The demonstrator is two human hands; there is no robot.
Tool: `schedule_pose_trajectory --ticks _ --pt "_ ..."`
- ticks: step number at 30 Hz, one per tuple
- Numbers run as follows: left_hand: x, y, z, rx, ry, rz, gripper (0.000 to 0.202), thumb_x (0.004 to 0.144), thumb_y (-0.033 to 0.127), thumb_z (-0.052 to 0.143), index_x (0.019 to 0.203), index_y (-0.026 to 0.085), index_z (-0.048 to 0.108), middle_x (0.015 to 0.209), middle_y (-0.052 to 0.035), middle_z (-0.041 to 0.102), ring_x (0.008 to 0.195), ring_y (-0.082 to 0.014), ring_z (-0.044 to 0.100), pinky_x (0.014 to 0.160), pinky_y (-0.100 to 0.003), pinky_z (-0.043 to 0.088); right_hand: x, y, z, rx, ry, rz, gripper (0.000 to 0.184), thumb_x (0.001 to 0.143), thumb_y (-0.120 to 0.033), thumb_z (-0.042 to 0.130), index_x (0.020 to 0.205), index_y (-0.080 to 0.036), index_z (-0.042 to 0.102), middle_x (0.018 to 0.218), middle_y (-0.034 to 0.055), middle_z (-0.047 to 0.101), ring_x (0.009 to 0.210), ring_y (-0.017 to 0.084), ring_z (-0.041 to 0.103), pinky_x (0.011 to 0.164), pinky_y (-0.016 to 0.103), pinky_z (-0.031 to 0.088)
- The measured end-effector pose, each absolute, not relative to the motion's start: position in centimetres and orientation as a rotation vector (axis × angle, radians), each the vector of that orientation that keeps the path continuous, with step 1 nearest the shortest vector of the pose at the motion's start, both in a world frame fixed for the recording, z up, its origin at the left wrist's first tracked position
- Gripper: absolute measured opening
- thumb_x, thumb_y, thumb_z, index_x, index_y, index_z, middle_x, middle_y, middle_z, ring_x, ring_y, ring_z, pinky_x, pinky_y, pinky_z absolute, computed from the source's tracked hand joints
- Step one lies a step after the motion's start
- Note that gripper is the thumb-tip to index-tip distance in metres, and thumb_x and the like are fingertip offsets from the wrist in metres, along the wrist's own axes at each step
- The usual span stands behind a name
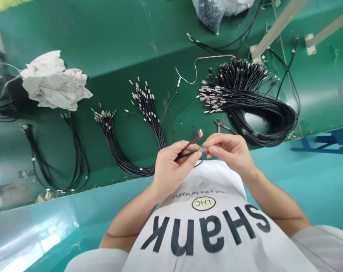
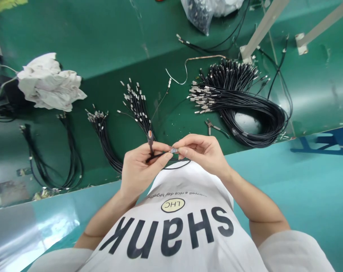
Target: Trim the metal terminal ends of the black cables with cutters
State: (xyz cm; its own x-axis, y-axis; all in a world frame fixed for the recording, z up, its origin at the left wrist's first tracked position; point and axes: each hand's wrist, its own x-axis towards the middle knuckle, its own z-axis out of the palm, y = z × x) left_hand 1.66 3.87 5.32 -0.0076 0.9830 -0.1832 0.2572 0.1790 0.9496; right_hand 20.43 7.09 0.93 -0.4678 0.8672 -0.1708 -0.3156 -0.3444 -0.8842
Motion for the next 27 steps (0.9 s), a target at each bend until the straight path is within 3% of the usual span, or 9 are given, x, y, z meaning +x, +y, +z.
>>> schedule_pose_trajectory --ticks 9,15,21,27 --pt "1.9 3.4 4.7 1.307 1.485 0.981 0.009 0.086 0.013 0.072 0.094 0.015 0.074 0.085 -0.0028 0.079 0.067 -0.0082 0.070 0.052 -0.011 0.051 20.3 7.1 1.2 -0.858 -1.074 1.895 0.015 0.090 -0.016 0.072 0.102 -0.023 0.079 0.095 0.0024 0.073 0.081 0.012 0.070 0.076 0.026 0.062" --pt "2.2 3.0 3.6 1.385 1.534 1.059 0.018 0.082 0.013 0.074 0.099 0.018 0.077 0.082 -0.0019 0.076 0.060 -0.0070 0.062 0.049 -0.014 0.048 20.1 6.9 1.3 -0.848 -1.134 1.817 0.019 0.091 -0.014 0.071 0.105 -0.024 0.079 0.098 0.0020 0.070 0.084 0.012 0.069 0.079 0.027 0.062" --pt "2.0 3.1 2.6 1.512 1.530 1.151 0.030 0.074 0.002 0.069 0.096 0.020 0.078 0.069 0.0035 0.066 0.049 -0.0038 0.039 0.044 -0.017 0.035 19.8 6.6 1.5 -0.922 -1.100 1.807 0.019 0.090 -0.016 0.073 0.105 -0.025 0.079 0.094 0.0006 0.073 0.082 0.011 0.070 0.078 0.026 0.062" --pt "1.9 3.3 2.5 1.466 1.553 1.039 0.014 0.082 0.012 0.069 0.091 0.018 0.079 0.067 0.0014 0.067 0.049 -0.0051 0.042 0.044 -0.018 0.036 19.5 6.3 1.4 -1.057 -1.007 1.819 0.008 0.088 -0.023 0.076 0.096 -0.023 0.079 0.090 0.0000 0.077 0.073 0.010 0.070 0.072 0.023 0.062"
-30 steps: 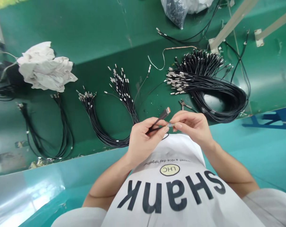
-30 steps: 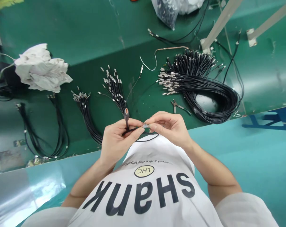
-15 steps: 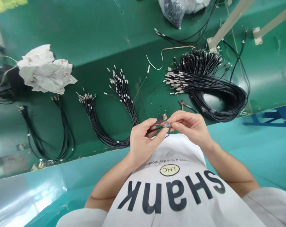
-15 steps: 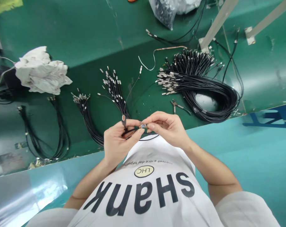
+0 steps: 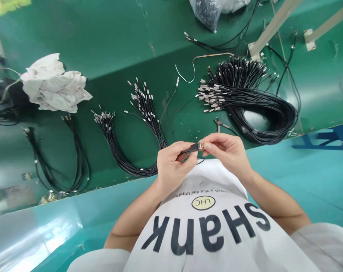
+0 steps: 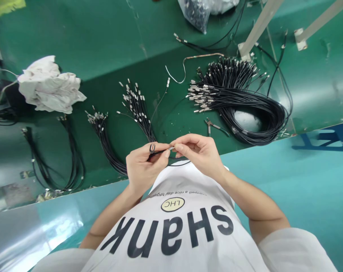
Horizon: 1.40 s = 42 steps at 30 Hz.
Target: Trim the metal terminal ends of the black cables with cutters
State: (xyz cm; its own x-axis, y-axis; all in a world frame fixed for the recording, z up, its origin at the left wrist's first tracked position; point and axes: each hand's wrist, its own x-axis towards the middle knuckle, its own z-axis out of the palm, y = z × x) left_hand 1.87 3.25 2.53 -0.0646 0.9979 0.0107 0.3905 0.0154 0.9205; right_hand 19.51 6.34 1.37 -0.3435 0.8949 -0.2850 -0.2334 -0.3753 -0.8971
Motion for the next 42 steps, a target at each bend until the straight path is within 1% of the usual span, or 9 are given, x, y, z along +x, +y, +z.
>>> schedule_pose_trajectory --ticks 11,17,24,29,33,35,36,38,42 --pt "1.9 3.7 3.3 1.096 1.520 0.919 0.012 0.085 0.020 0.068 0.089 0.015 0.079 0.077 -0.0039 0.075 0.058 -0.0110 0.060 0.052 -0.022 0.049 19.1 6.4 0.9 -1.123 -1.012 1.790 0.011 0.088 -0.031 0.076 0.091 -0.021 0.077 0.085 0.0008 0.075 0.072 0.011 0.068 0.067 0.024 0.061" --pt "0.7 4.8 1.2 0.744 1.191 0.921 0.027 0.094 0.037 0.062 0.101 0.017 0.078 0.059 0.0019 0.052 0.054 -0.0099 0.046 0.051 -0.024 0.042 19.6 6.6 0.8 -1.211 -1.140 1.664 0.013 0.092 -0.034 0.071 0.094 -0.021 0.074 0.085 0.0011 0.071 0.072 0.012 0.065 0.066 0.026 0.058" --pt "-1.6 8.9 -2.1 0.895 1.262 0.834 0.037 0.096 0.048 0.056 0.102 0.017 0.076 0.081 -0.0041 0.064 0.074 -0.0139 0.061 0.074 -0.029 0.053 22.6 7.0 2.2 -0.995 -1.312 1.626 0.009 0.096 -0.023 0.065 0.096 -0.023 0.073 0.089 0.0025 0.066 0.074 0.012 0.061 0.063 0.026 0.054" --pt "-3.3 15.8 -5.9 1.147 1.621 0.709 0.038 0.097 0.043 0.055 0.100 0.011 0.075 0.065 -0.0018 0.057 0.060 -0.0149 0.054 0.064 -0.030 0.047 23.5 7.1 2.1 -0.995 -1.274 1.726 0.008 0.095 -0.028 0.066 0.096 -0.022 0.072 0.086 0.0034 0.069 0.070 0.013 0.063 0.062 0.027 0.057" --pt "-1.7 16.6 -4.6 1.242 1.711 0.733 0.042 0.090 0.035 0.068 0.123 0.009 0.064 0.095 -0.0108 0.069 0.090 -0.0217 0.064 0.084 -0.034 0.050 22.7 7.9 0.6 -1.212 -1.177 1.647 0.016 0.094 -0.036 0.069 0.093 -0.020 0.070 0.085 0.0036 0.073 0.072 0.013 0.067 0.068 0.027 0.060" --pt "0.1 14.4 -2.7 1.335 1.554 0.757 0.040 0.097 0.038 0.060 0.129 0.015 0.060 0.104 -0.0101 0.071 0.095 -0.0196 0.066 0.088 -0.032 0.051 22.2 8.4 -0.2 -1.259 -1.141 1.592 0.018 0.094 -0.037 0.068 0.094 -0.019 0.069 0.085 0.0032 0.073 0.074 0.012 0.068 0.071 0.026 0.061" --pt "1.0 13.1 -1.7 1.342 1.374 0.744 0.036 0.099 0.040 0.056 0.128 0.018 0.060 0.105 -0.0089 0.072 0.096 -0.0188 0.067 0.088 -0.031 0.052 22.0 8.6 -0.6 -1.273 -1.126 1.574 0.019 0.094 -0.038 0.068 0.094 -0.019 0.068 0.084 0.0027 0.073 0.074 0.012 0.069 0.071 0.026 0.061" --pt "2.4 10.4 -0.2 1.292 1.138 0.690 0.036 0.096 0.039 0.063 0.127 0.021 0.059 0.105 -0.0065 0.073 0.096 -0.0183 0.070 0.085 -0.029 0.054 21.4 8.8 -1.1 -1.286 -1.111 1.554 0.021 0.094 -0.041 0.068 0.093 -0.020 0.067 0.082 0.0019 0.072 0.074 0.013 0.069 0.072 0.027 0.061" --pt "2.9 7.3 0.4 1.298 1.259 0.793 0.017 0.097 0.029 0.061 0.109 0.020 0.069 0.097 -0.0047 0.075 0.078 -0.0141 0.069 0.073 -0.026 0.055 20.2 8.3 -2.1 -1.272 -1.180 1.561 0.026 0.094 -0.047 0.065 0.094 -0.021 0.065 0.085 0.0019 0.071 0.076 0.014 0.069 0.074 0.029 0.060"
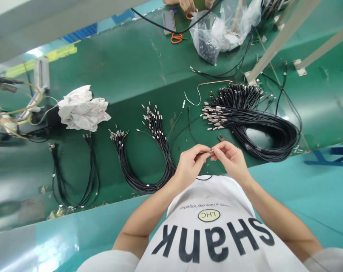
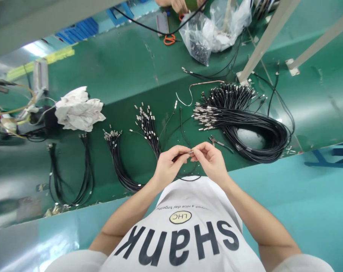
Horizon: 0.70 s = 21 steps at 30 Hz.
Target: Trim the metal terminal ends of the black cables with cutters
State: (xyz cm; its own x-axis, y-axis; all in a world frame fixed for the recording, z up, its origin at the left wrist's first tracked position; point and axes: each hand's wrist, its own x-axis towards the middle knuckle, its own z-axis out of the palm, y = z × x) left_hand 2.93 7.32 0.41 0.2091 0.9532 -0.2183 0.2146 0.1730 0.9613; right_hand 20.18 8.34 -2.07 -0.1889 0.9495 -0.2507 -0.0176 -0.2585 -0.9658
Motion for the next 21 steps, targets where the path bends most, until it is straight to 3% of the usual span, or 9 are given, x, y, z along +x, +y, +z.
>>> schedule_pose_trajectory --ticks 5,8,11,15,18,21 --pt "1.1 5.9 -0.6 1.346 1.482 0.835 0.016 0.094 0.029 0.065 0.100 0.018 0.075 0.096 -0.0063 0.078 0.083 -0.0162 0.071 0.074 -0.026 0.056 22.9 7.7 -6.6 -1.404 -1.475 1.516 0.039 0.092 -0.056 0.063 0.109 -0.021 0.067 0.101 0.0083 0.072 0.088 0.020 0.069 0.083 0.040 0.059" --pt "-0.1 4.9 -0.8 1.287 1.602 0.882 0.018 0.093 0.031 0.067 0.099 0.017 0.075 0.098 -0.0072 0.078 0.086 -0.0173 0.072 0.079 -0.027 0.058 27.2 7.5 -10.9 -1.695 -1.634 1.262 0.047 0.089 -0.056 0.064 0.117 -0.018 0.065 0.130 0.0194 0.060 0.120 0.033 0.057 0.106 0.057 0.045" --pt "-1.1 4.1 -0.4 1.243 1.651 0.874 0.021 0.092 0.034 0.068 0.101 0.017 0.076 0.098 -0.0071 0.079 0.085 -0.0175 0.072 0.077 -0.027 0.058 30.2 6.7 -14.7 -1.930 -1.772 1.057 0.072 0.079 -0.055 0.074 0.135 -0.014 0.054 0.148 0.0265 0.044 0.140 0.044 0.034 0.115 0.067 0.026" --pt "-2.7 3.7 1.7 1.341 1.718 0.824 0.021 0.092 0.034 0.067 0.105 0.021 0.078 0.103 -0.0059 0.079 0.089 -0.0190 0.071 0.082 -0.030 0.058 30.5 6.1 -17.8 -2.091 -1.923 0.909 0.095 0.074 -0.051 0.079 0.151 -0.013 0.036 0.152 0.0265 0.036 0.140 0.048 0.027 0.113 0.070 0.023" --pt "-3.7 3.6 3.9 1.434 1.716 0.786 0.020 0.092 0.032 0.067 0.105 0.023 0.078 0.105 -0.0052 0.079 0.091 -0.0193 0.071 0.084 -0.029 0.056 30.4 6.6 -19.1 -2.146 -2.002 0.879 0.093 0.077 -0.047 0.078 0.152 -0.015 0.035 0.152 0.0239 0.036 0.140 0.047 0.029 0.113 0.070 0.025" --pt "-3.6 3.4 5.0 1.462 1.637 0.696 0.020 0.094 0.031 0.065 0.107 0.022 0.076 0.094 -0.0035 0.077 0.073 -0.0150 0.066 0.064 -0.024 0.051 30.9 7.5 -19.8 -2.158 -2.033 0.935 0.070 0.088 -0.043 0.070 0.148 -0.021 0.044 0.153 0.0156 0.040 0.138 0.039 0.039 0.112 0.065 0.034"
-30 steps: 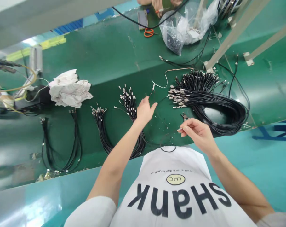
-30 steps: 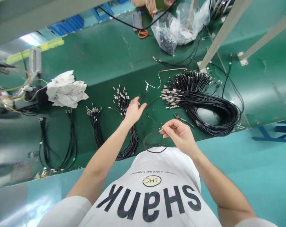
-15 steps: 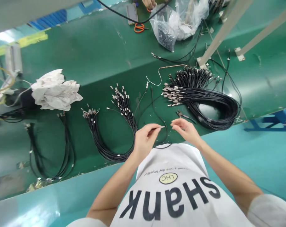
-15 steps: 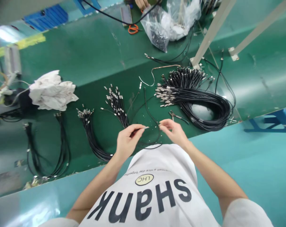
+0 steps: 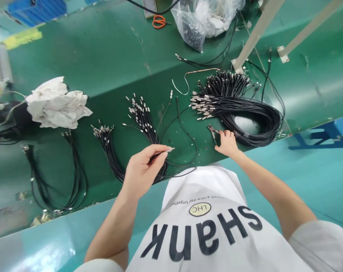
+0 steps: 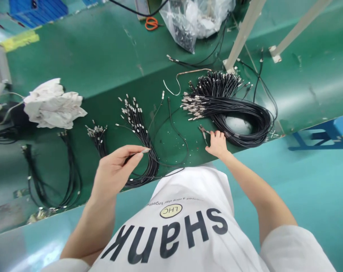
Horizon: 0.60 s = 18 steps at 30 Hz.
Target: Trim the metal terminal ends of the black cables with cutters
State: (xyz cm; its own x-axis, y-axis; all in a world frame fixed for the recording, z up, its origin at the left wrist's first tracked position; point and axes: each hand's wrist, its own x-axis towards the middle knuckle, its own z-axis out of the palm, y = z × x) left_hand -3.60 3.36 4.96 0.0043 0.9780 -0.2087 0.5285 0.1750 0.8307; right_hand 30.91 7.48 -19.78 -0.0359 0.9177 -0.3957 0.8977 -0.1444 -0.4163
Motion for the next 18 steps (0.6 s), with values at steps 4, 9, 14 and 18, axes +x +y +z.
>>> schedule_pose_trajectory --ticks 4,9,14,18 --pt "-2.1 2.7 4.2 1.454 1.563 0.695 0.017 0.095 0.027 0.062 0.110 0.022 0.069 0.070 0.0030 0.065 0.057 -0.0107 0.052 0.054 -0.022 0.040 32.3 7.7 -19.8 -2.122 -1.955 1.163 0.051 0.095 -0.040 0.065 0.140 -0.021 0.054 0.147 0.0126 0.050 0.130 0.032 0.052 0.106 0.058 0.046" --pt "-0.7 2.5 2.5 1.424 1.538 0.773 0.015 0.093 0.029 0.065 0.100 0.020 0.075 0.090 -0.0036 0.074 0.074 -0.0137 0.062 0.063 -0.024 0.047 33.1 6.5 -18.8 -1.947 -1.704 1.665 0.042 0.097 -0.040 0.064 0.132 -0.018 0.059 0.131 0.0108 0.062 0.111 0.024 0.064 0.093 0.048 0.056" --pt "-0.2 2.4 1.7 1.450 1.547 0.811 0.018 0.094 0.028 0.066 0.104 0.021 0.079 0.085 -0.0033 0.069 0.064 -0.0106 0.052 0.060 -0.024 0.041 31.0 4.7 -16.6 -1.555 -1.427 2.105 0.040 0.099 -0.045 0.058 0.128 -0.017 0.060 0.118 0.0092 0.066 0.095 0.020 0.066 0.081 0.040 0.058" --pt "-0.3 2.4 2.4 1.463 1.498 0.802 0.017 0.093 0.025 0.067 0.104 0.022 0.079 0.076 -0.0004 0.060 0.061 -0.0093 0.046 0.058 -0.024 0.038 29.1 3.9 -11.8 -1.263 -1.313 2.241 0.050 0.094 -0.040 0.052 0.139 -0.019 0.053 0.111 0.0096 0.064 0.083 0.018 0.061 0.076 0.039 0.055"
